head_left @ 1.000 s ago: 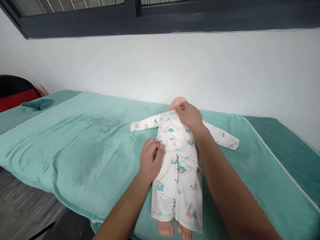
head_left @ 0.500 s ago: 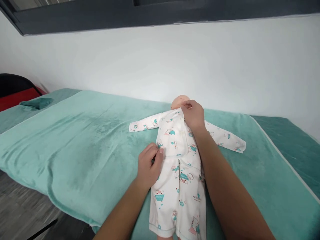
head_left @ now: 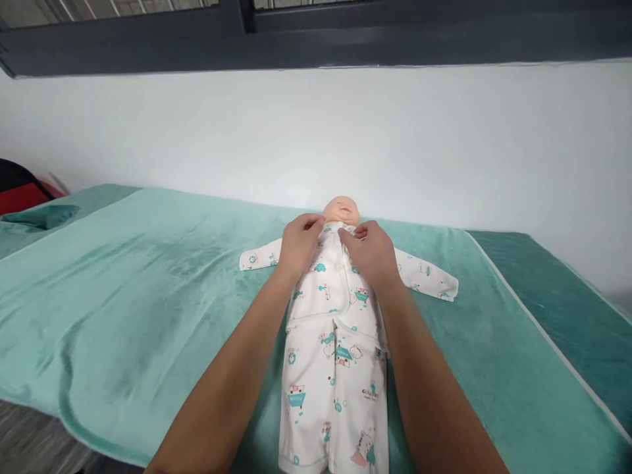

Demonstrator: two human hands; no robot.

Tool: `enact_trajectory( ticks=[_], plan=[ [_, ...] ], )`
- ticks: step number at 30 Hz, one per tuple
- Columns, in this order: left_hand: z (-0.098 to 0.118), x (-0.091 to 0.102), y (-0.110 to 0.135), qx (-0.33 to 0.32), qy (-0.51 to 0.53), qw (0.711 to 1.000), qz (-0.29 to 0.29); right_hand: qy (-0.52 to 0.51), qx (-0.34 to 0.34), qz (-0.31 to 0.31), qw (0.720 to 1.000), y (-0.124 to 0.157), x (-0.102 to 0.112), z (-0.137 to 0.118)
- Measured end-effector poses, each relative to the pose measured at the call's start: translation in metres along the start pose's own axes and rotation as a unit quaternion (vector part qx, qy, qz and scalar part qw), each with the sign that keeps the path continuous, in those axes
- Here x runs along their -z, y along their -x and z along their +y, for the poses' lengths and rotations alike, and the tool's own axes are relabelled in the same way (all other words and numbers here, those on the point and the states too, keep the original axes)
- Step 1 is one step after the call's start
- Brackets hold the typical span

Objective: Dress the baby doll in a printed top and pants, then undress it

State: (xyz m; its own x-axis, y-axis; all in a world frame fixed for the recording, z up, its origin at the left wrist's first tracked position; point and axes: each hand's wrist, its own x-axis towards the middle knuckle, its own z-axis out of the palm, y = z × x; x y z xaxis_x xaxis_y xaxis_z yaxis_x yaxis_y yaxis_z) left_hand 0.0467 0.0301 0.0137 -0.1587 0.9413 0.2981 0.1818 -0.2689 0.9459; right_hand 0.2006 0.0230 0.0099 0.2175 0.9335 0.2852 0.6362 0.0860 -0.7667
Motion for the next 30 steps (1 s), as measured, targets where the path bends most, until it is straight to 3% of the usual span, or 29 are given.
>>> enact_trajectory(
  ticks=[2,5,10,14,18,26,30],
  plan=[
    [0.000,-0.017,-0.022,-0.013,-0.033,0.998,-0.042,0.025,0.001,-0.010,1.000,-0.003,-0.001,-0.002],
    [-0.003,-0.029,-0.036,-0.010,-0.092,0.991,-0.095,0.053,0.009,-0.032,0.998,-0.012,-0.003,-0.004],
    [-0.008,-0.023,-0.030,0.005,-0.098,0.989,-0.108,0.041,0.007,-0.060,0.997,-0.021,-0.002,-0.006],
    [-0.013,-0.018,-0.030,0.023,-0.052,0.990,-0.132,-0.097,-0.041,-0.078,0.991,-0.026,0.001,-0.003],
    [-0.017,-0.018,-0.032,0.035,-0.023,0.992,-0.119,-0.224,-0.054,-0.061,0.971,-0.028,-0.002,-0.001],
    [-0.007,-0.024,-0.028,0.062,0.033,0.992,-0.109,-0.252,-0.031,-0.082,0.964,-0.025,-0.002,0.006],
    [-0.008,-0.025,-0.028,0.042,0.036,0.993,-0.107,-0.257,-0.032,-0.095,0.961,-0.025,-0.001,0.009]
  ],
)
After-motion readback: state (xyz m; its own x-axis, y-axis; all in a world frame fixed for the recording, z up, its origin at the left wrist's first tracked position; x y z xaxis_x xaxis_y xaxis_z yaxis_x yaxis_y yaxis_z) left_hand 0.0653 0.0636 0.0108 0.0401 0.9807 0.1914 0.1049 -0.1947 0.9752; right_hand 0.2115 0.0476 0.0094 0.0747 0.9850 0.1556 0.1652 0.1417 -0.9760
